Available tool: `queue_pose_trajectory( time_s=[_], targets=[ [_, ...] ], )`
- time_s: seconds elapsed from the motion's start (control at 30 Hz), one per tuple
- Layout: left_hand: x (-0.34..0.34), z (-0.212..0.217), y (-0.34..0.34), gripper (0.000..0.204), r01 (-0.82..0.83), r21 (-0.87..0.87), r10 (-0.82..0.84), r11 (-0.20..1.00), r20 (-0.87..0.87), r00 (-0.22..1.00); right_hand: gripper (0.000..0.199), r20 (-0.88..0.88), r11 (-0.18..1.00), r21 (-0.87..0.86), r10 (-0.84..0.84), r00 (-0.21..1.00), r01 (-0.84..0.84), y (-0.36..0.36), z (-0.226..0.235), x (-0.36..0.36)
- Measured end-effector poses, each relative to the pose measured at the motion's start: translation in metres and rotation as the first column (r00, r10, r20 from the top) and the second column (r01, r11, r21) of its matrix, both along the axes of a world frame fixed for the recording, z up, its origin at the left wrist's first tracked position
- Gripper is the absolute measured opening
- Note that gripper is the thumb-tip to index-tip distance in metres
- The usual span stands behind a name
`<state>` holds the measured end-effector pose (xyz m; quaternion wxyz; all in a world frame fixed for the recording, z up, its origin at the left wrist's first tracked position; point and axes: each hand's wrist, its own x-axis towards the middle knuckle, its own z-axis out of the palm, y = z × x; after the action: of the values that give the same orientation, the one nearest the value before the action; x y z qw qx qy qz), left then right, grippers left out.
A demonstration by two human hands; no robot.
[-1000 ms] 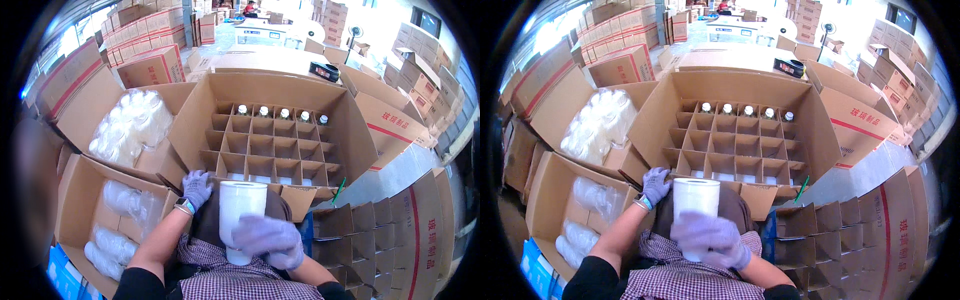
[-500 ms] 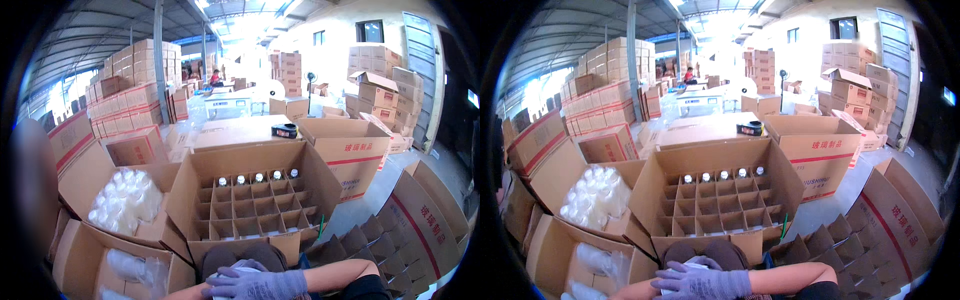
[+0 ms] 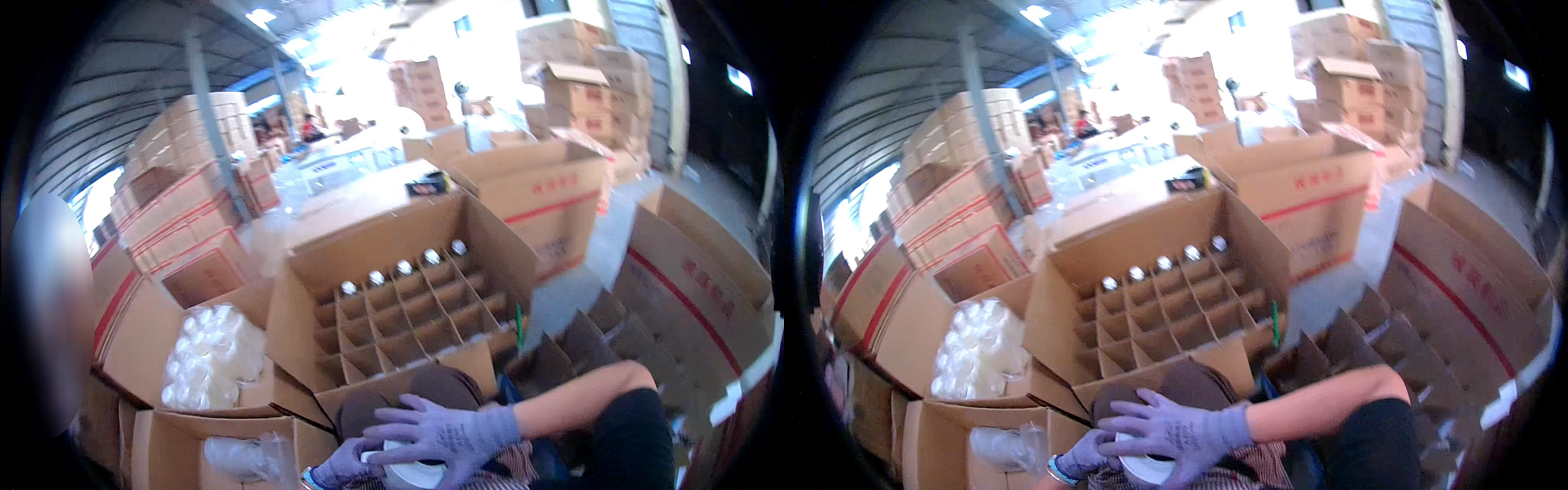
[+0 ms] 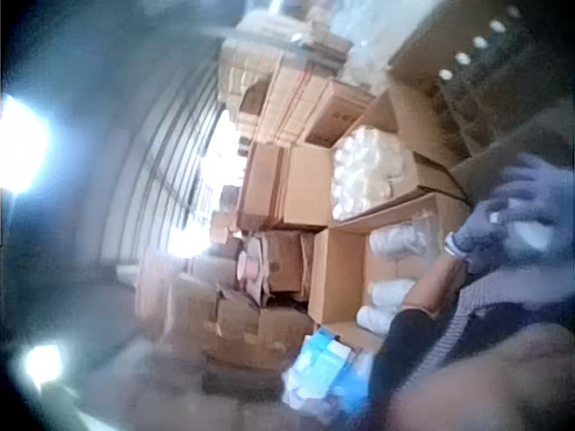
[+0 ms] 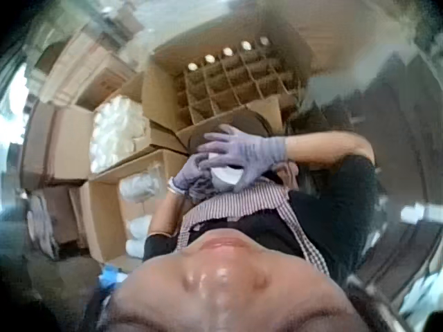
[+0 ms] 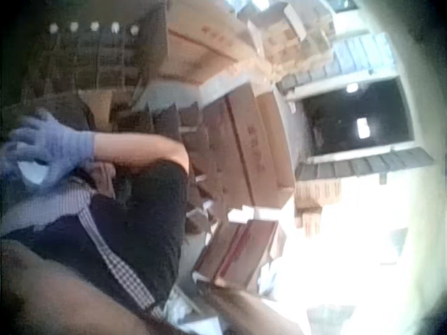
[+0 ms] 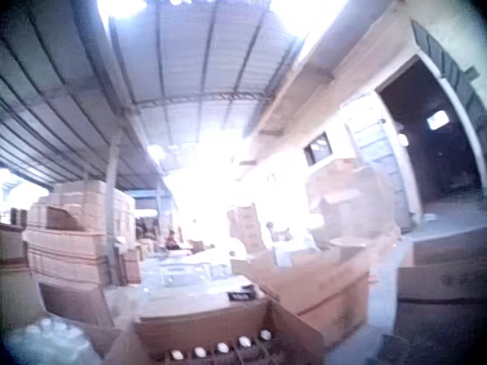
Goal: The person fills white plastic containers with a white powder using a funnel, seals them with lids, and wraps them in plastic bags. The person then places the wrapped containers into a cardboard box with dividers. The task is performed repeatedly in a warehouse setting.
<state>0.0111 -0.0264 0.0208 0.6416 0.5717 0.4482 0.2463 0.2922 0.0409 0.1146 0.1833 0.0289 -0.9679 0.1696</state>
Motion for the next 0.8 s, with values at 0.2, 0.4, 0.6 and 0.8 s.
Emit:
queue_pose_trajectory(
  time_s=[0.2,0.4,0.6,0.8],
  targets=[
    [0.044,-0.015,-0.03,0.075,-0.418,0.106,0.413,0.902,0.067,0.908,0.073,-0.088,0.901,-0.38,-0.26,0.962,0.209,0.015,-0.052,0.006],
    [0.053,0.015,-0.019,0.073,-0.527,0.042,0.525,0.849,0.042,0.85,0.042,-0.022,0.494,-0.427,-0.843,0.537,0.758,0.118,-0.083,0.024],
    [0.027,-0.001,-0.032,0.081,-0.61,-0.101,0.615,0.786,0.04,0.787,0.05,0.185,-0.347,-0.155,-0.93,-0.318,0.925,0.233,-0.191,0.143],
    [0.027,0.009,0.002,0.062,-0.423,-0.033,0.424,0.906,0.034,0.905,0.036,0.387,-0.314,-0.45,-0.912,-0.134,0.836,0.279,-0.281,0.23]
  ],
)
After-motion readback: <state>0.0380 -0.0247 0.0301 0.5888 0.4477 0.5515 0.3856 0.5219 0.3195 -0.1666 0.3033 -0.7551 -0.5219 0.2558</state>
